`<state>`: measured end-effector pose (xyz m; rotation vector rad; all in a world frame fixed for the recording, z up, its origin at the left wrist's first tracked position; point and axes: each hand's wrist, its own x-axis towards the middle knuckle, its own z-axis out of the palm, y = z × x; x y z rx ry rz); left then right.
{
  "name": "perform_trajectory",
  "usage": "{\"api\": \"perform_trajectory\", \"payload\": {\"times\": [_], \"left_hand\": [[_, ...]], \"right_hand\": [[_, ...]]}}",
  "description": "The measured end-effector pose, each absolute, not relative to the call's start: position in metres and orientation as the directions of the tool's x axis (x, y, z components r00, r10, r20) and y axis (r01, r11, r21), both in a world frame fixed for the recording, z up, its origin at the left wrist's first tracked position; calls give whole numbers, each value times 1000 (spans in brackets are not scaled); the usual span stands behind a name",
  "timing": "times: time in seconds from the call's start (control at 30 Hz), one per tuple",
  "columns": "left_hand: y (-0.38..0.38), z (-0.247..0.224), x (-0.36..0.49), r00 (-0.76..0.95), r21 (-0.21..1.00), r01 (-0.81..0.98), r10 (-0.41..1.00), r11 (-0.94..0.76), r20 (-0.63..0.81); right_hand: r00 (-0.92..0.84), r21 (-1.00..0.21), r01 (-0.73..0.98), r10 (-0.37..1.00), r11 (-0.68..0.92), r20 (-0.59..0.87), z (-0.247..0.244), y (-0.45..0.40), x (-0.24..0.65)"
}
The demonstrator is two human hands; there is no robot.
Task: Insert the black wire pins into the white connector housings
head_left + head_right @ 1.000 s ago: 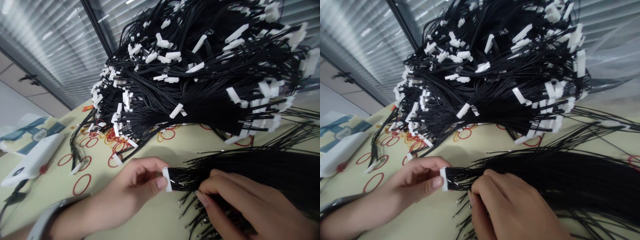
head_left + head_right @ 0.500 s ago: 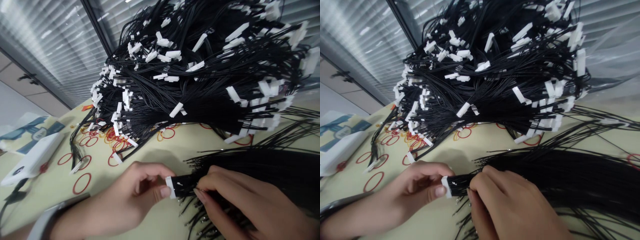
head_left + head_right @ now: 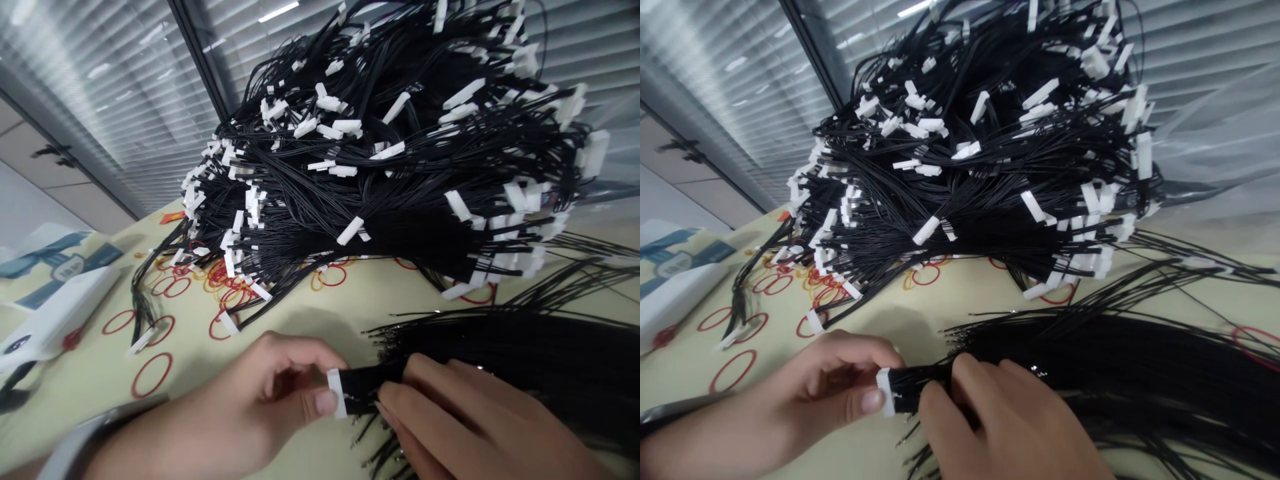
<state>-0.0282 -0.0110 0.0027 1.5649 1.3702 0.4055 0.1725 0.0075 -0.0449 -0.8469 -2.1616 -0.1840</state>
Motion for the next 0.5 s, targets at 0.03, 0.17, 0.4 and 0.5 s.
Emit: {"api": "perform_trajectory", "payload": {"times": [0.03, 0.17, 0.4, 0.5], "left_hand": [[-12, 3, -28, 309, 814, 569, 888, 115, -341], [-11, 4, -28, 329, 845, 529, 897, 84, -295], [-7, 10, -21, 492, 869, 491, 843, -64, -216], [-8, 12, -19, 470, 862, 505, 823, 46, -319]], "right_hand": [[-465, -131, 629, 506, 766, 726, -45, 7, 172], [-487, -150, 607, 515, 780, 705, -40, 8, 172], [-511, -220, 532, 518, 817, 686, -33, 5, 174], [-516, -199, 526, 496, 827, 698, -35, 2, 175]]}}
